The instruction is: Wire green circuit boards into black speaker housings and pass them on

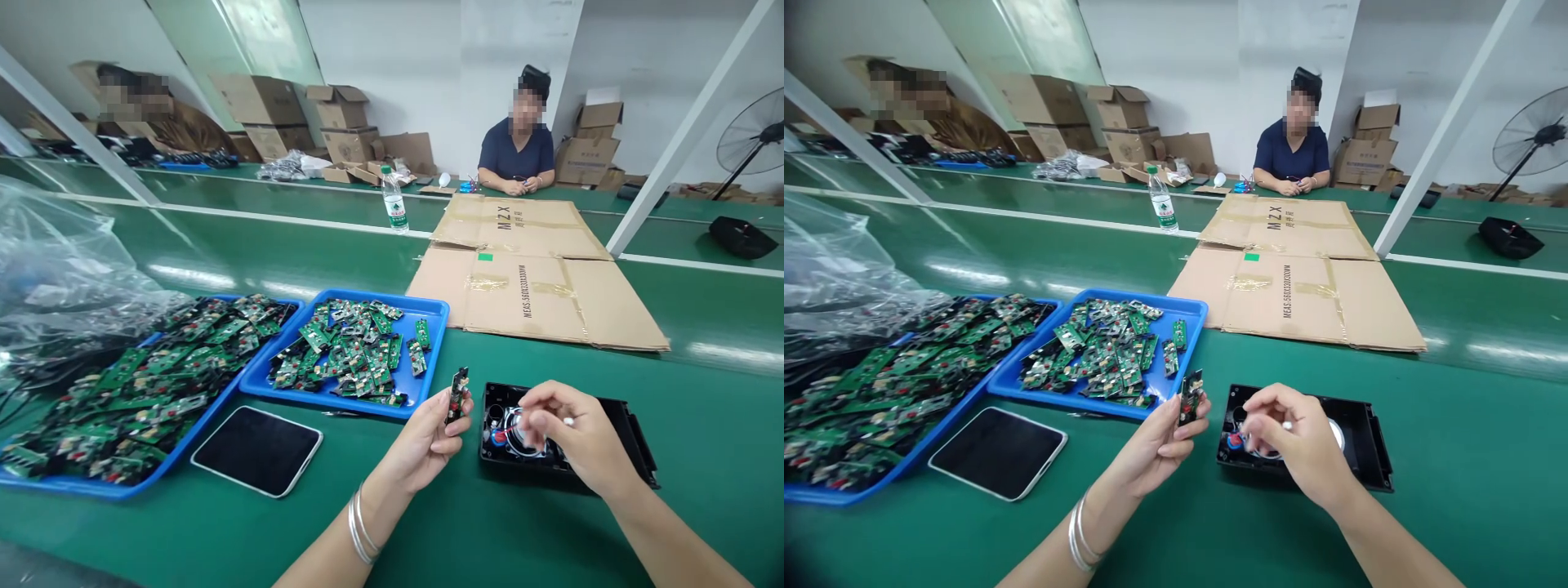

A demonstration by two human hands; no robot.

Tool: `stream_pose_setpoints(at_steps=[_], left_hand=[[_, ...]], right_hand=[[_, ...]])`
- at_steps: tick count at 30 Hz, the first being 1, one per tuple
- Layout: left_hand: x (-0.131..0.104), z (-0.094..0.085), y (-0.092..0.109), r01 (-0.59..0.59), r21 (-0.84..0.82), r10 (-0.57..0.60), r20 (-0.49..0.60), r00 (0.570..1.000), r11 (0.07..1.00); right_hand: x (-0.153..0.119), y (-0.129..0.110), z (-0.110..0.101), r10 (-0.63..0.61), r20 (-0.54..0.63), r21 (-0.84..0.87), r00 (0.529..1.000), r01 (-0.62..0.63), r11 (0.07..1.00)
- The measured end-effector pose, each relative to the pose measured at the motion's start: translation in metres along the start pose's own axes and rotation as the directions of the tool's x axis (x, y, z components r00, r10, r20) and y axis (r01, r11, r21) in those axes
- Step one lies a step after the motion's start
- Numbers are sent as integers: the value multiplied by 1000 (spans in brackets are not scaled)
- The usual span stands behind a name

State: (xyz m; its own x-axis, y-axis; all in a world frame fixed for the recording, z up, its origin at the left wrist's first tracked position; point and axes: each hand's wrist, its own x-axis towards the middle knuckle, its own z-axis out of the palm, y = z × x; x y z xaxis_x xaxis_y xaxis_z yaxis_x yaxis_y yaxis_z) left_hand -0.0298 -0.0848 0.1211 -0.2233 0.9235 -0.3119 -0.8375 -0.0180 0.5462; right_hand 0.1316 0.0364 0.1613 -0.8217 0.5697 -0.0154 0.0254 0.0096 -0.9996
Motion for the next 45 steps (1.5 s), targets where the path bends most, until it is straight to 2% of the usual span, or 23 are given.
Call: stream_pose_setpoints(at_steps=[2,4,6,10,16,21,24,28,31,38,42,45], left_hand=[[1,0,0,16,-26,-16,-9,1000,1000],[2,-2,-2,32,-24,-34,-45,998,999],[4,-3,-4,20,22,-18,-91,996,1000],[4,-3,-9,-91,167,112,-119,987,982],[1,2,-9,-187,306,235,-129,963,934],[-2,9,-13,-263,383,343,-159,926,886],[-7,14,-20,-260,471,363,-142,921,843],[-15,19,-29,-268,577,404,-120,907,771],[-18,21,-34,-281,646,418,-66,906,710],[-20,18,-44,-276,578,374,-56,926,768],[-21,14,-52,-295,513,342,2,940,806],[-22,13,-54,-306,461,321,48,946,833]], right_hand=[[2,1,4,-10,-6,129,1000,11,992],[4,3,7,-26,-30,119,999,29,992],[5,7,7,-40,-57,-13,998,39,999],[8,11,3,-100,-82,-326,992,68,943],[12,12,2,-127,-53,-456,990,89,885],[9,17,7,-230,-33,-558,973,173,812],[5,20,16,-363,12,-631,932,289,720],[-2,24,31,-565,88,-708,820,451,544],[-5,26,37,-640,100,-723,762,498,479],[-6,28,37,-661,78,-752,747,479,453],[-7,29,37,-697,64,-797,714,457,395],[-8,31,36,-711,95,-809,697,470,352]])
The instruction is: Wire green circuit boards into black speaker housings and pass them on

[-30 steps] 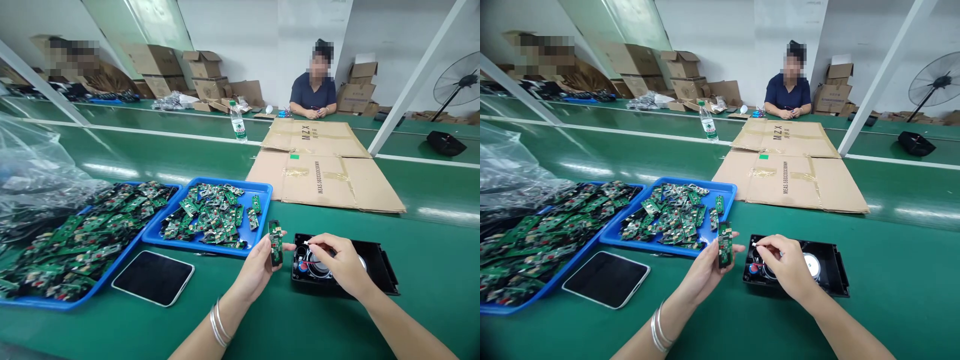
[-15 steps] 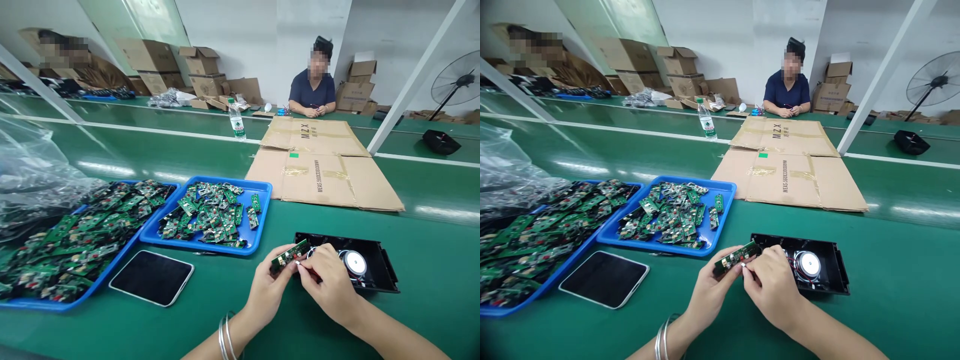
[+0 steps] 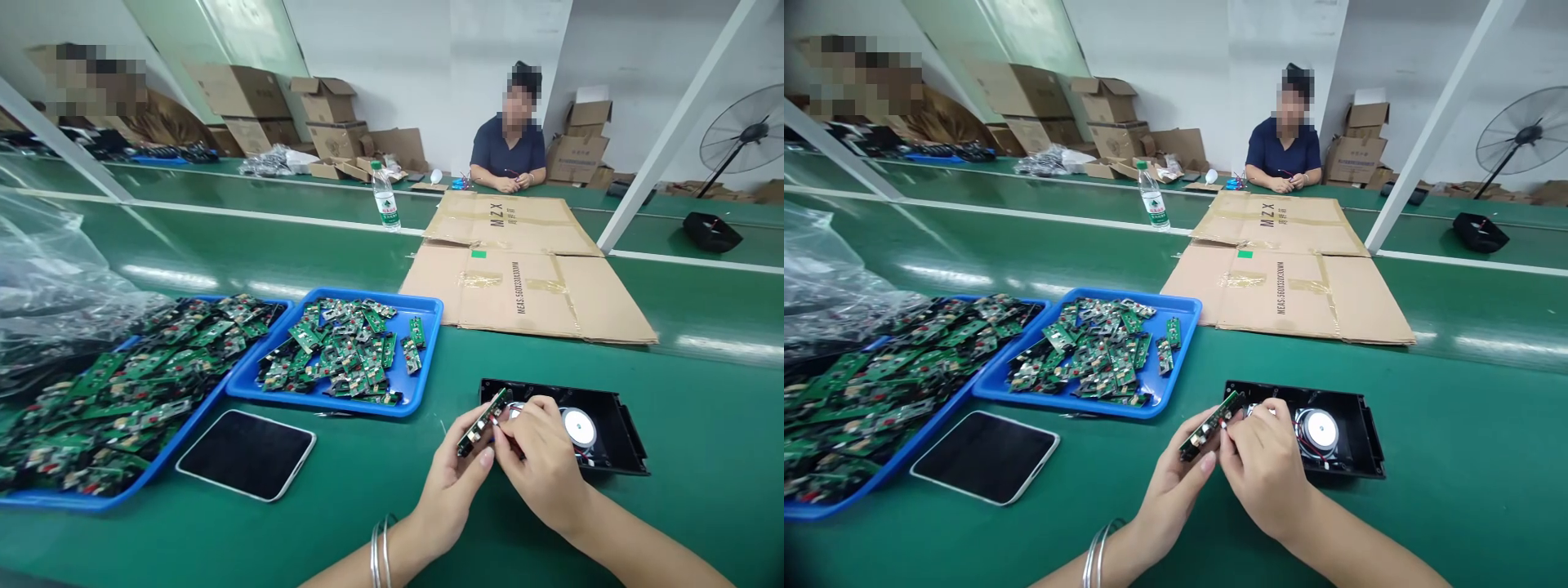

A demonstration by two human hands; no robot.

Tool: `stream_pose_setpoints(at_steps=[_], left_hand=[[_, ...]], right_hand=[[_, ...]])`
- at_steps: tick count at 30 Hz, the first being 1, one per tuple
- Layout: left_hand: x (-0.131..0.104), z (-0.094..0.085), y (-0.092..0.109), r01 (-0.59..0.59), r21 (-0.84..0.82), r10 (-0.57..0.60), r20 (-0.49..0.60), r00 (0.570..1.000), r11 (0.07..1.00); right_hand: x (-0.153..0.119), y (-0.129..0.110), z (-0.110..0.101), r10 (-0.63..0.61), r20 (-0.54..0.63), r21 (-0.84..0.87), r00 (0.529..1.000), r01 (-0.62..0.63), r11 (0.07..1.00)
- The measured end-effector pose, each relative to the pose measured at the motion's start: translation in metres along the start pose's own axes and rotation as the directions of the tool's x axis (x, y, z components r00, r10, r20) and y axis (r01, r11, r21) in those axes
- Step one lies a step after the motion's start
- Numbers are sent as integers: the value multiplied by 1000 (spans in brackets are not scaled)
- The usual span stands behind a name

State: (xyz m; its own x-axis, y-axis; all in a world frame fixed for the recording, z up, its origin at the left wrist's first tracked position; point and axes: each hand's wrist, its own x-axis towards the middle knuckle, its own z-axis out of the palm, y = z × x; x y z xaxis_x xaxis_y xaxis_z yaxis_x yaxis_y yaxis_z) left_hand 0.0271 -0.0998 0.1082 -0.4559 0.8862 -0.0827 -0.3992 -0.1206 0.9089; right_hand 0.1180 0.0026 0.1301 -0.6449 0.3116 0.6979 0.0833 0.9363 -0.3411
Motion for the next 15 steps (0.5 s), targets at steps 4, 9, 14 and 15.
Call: stream_pose_setpoints(at_steps=[4,9,14,15], left_hand=[[-1,0,1,-2,-73,10,100,995,997],[-2,-2,-1,-48,-16,50,90,995,999],[6,-9,11,-132,34,127,108,986,991],[8,-10,17,-98,76,91,96,991,992]], right_hand=[[-2,0,1,-42,3,-15,999,42,999],[1,2,0,-63,-2,-17,998,63,998],[5,9,-8,-213,39,-61,976,216,975],[5,10,-10,-249,69,-74,966,254,964]])
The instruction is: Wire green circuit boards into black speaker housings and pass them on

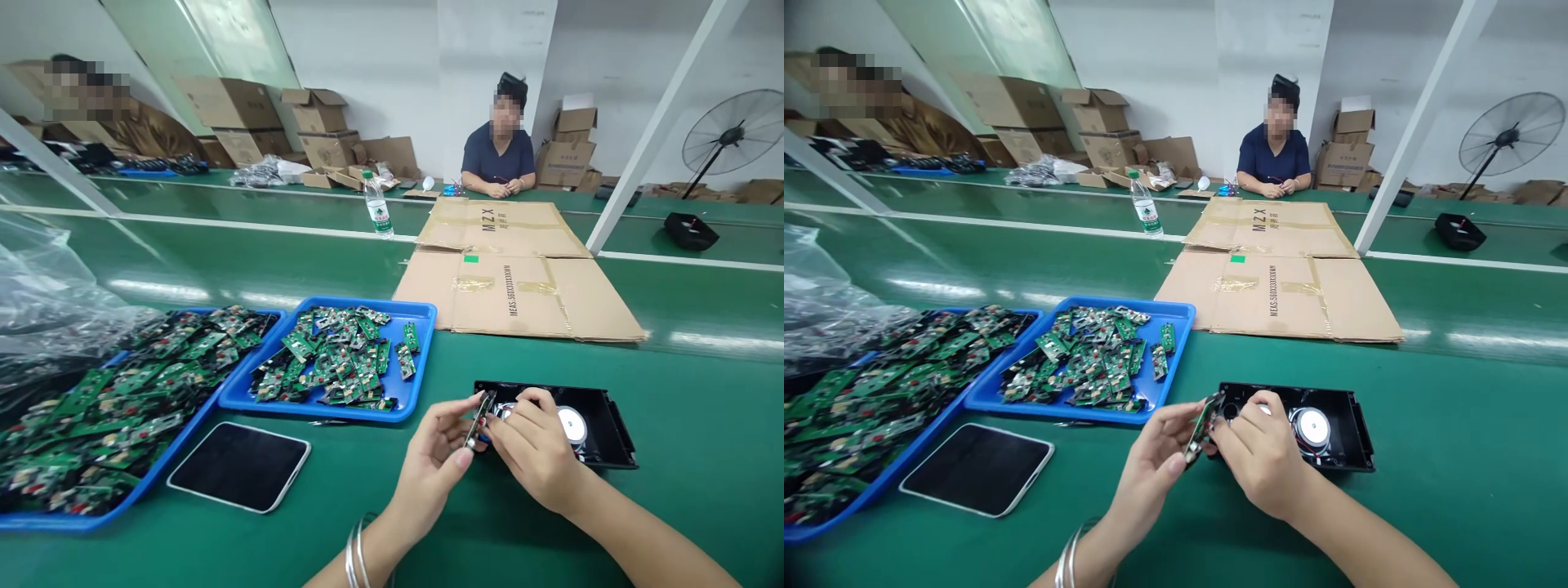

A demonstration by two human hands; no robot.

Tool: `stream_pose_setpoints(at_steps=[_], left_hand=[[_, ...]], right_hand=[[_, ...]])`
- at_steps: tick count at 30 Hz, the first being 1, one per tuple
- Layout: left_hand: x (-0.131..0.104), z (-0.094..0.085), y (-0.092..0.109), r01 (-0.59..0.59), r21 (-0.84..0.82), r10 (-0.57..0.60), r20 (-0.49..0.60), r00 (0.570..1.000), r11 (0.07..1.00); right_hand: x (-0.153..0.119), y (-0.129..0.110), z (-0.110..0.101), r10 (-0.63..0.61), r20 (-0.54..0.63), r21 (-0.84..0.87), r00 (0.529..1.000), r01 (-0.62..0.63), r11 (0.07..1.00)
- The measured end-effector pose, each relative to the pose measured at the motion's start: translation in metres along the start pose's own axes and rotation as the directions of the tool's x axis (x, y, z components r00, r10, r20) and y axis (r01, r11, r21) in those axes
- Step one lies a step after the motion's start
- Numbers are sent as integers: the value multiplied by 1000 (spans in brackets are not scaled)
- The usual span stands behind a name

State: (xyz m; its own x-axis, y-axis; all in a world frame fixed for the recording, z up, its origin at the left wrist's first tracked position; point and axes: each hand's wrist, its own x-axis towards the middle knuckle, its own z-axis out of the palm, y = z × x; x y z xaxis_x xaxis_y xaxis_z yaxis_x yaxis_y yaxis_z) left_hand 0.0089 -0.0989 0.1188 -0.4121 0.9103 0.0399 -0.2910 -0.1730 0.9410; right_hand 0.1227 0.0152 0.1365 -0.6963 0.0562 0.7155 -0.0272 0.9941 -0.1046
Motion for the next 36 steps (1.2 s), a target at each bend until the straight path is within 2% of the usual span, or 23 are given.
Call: stream_pose_setpoints(at_steps=[2,4,6,8,11,14,17,20,23,25,28,30,32,36], left_hand=[[6,-1,12,124,113,-125,-2,992,986],[9,-2,24,211,273,-231,43,972,938],[9,-2,35,233,438,-306,103,946,868],[6,0,44,273,519,-401,150,904,810],[2,9,49,407,436,-525,195,828,803],[6,23,49,481,341,-564,208,799,807],[22,40,45,455,315,-527,199,826,833],[39,53,41,383,352,-456,153,877,854],[49,59,36,268,498,-374,123,919,824],[52,61,33,182,604,-320,129,939,776],[55,61,30,100,706,-262,124,957,701],[56,59,28,94,720,-251,114,961,688],[58,56,25,103,718,-254,106,961,688],[58,50,18,113,751,-268,88,959,650]], right_hand=[[1,3,-6,-54,73,-13,996,55,998],[0,8,-16,-48,167,7,985,47,999],[-3,20,-31,59,278,15,959,-66,998],[-11,36,-49,224,373,-26,900,-232,972],[-28,60,-69,383,478,-89,791,-390,917],[-38,69,-74,405,544,-90,735,-429,899],[-38,66,-72,333,611,-77,718,-364,928],[-38,64,-75,254,689,-31,679,-323,946],[-38,66,-79,247,739,15,627,-382,924],[-37,68,-78,250,739,78,626,-448,890],[-31,70,-70,344,648,148,680,-555,819],[-27,69,-61,458,563,131,688,-622,772],[-26,68,-54,521,529,129,670,-671,730],[-29,67,-49,579,542,177,609,-757,630]])
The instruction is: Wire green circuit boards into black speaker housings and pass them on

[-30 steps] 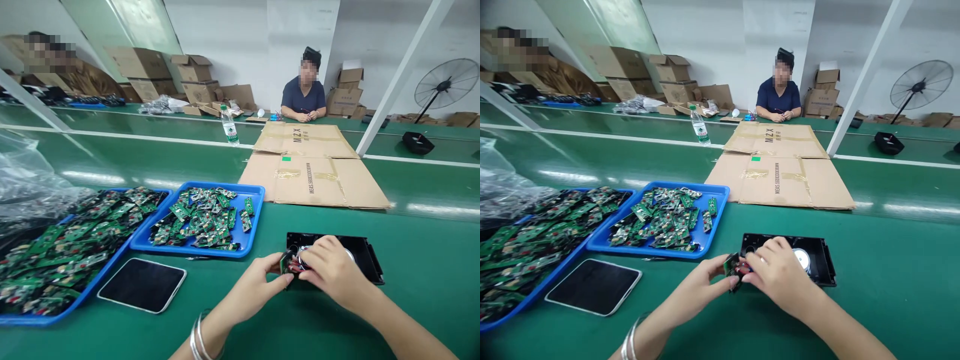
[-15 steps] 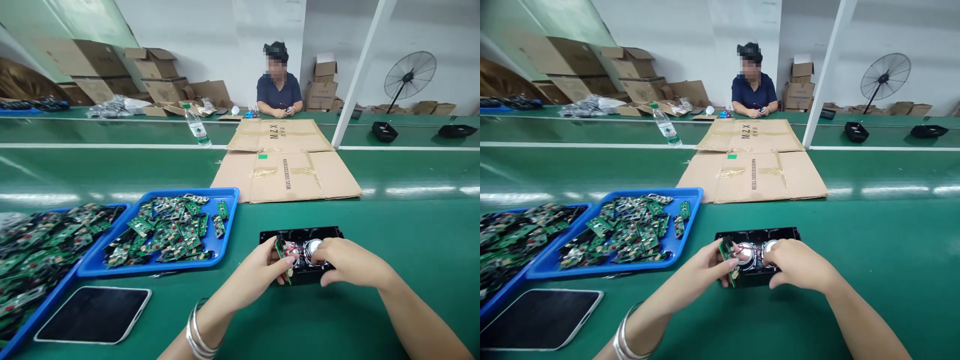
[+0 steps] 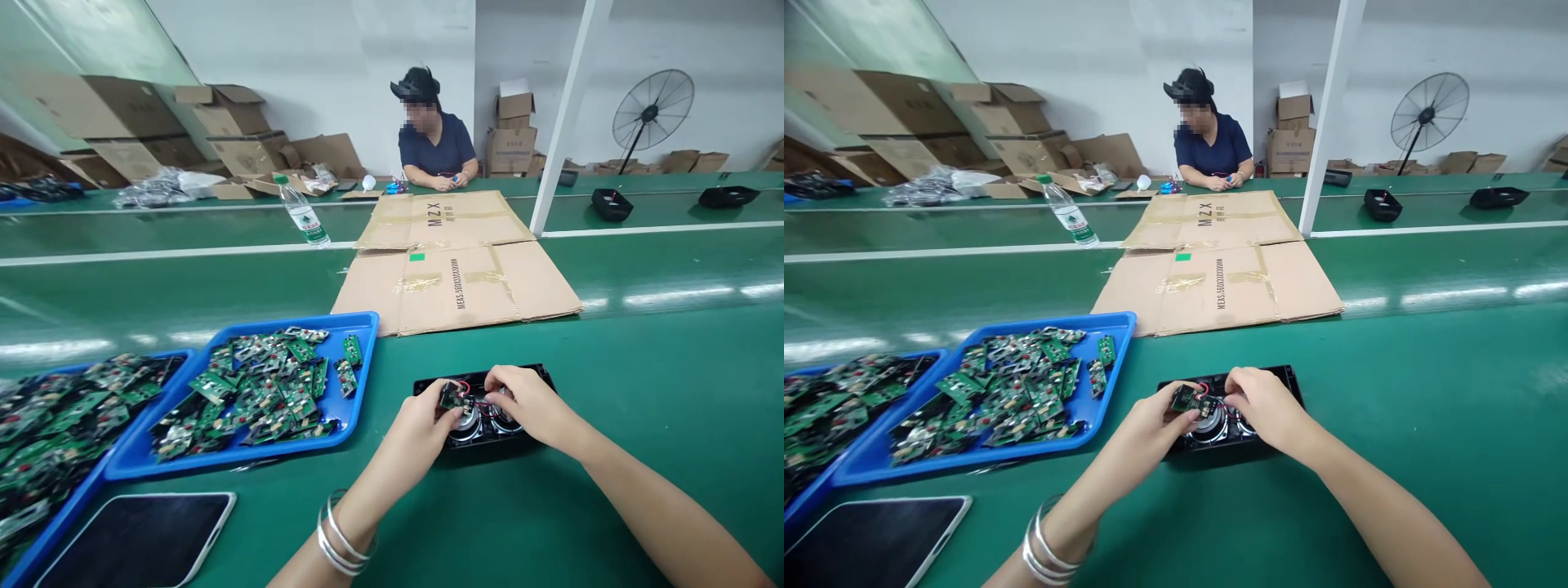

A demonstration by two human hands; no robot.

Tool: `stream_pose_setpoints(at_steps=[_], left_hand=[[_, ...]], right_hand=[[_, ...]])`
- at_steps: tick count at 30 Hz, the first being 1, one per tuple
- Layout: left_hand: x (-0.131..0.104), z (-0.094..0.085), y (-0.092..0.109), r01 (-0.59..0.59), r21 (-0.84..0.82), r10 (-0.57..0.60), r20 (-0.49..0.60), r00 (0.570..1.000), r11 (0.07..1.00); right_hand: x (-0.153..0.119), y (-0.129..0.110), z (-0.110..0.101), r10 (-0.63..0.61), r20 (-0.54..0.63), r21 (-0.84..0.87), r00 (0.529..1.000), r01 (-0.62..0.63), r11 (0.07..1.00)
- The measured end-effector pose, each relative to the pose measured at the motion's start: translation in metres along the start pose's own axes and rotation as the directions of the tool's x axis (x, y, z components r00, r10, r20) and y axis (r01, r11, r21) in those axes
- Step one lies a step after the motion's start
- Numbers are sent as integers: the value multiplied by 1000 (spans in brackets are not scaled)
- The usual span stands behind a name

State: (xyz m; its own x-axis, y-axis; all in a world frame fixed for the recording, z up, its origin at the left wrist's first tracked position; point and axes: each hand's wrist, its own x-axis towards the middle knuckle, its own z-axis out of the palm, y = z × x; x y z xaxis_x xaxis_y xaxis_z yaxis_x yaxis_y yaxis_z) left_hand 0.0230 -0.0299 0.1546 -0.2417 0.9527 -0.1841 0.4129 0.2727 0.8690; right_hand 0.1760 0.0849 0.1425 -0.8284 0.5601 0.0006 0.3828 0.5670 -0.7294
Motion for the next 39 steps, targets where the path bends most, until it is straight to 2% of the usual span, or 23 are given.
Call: stream_pose_setpoints(at_steps=[5,11,15,22,28,34,39], left_hand=[[0,3,-3,27,32,-26,-17,1000,999],[1,5,-1,3,78,-1,-26,1000,997],[2,5,-3,2,37,0,-38,999,999],[0,5,-2,16,-19,-17,-33,999,1000],[-1,5,2,-15,33,17,-56,998,999],[-2,6,4,-39,11,40,-68,997,999],[-4,6,2,-87,3,87,-82,993,996]], right_hand=[[-1,-1,-1,58,78,166,995,-71,984],[0,-4,5,-31,66,-55,997,35,998],[0,-4,10,-63,4,-4,998,63,998],[-1,-3,17,-104,10,-149,995,104,983],[-3,-6,18,-117,39,-172,992,122,977],[-4,-7,27,-88,-32,-222,996,79,972],[-4,-1,30,-140,-50,-187,989,129,974]])
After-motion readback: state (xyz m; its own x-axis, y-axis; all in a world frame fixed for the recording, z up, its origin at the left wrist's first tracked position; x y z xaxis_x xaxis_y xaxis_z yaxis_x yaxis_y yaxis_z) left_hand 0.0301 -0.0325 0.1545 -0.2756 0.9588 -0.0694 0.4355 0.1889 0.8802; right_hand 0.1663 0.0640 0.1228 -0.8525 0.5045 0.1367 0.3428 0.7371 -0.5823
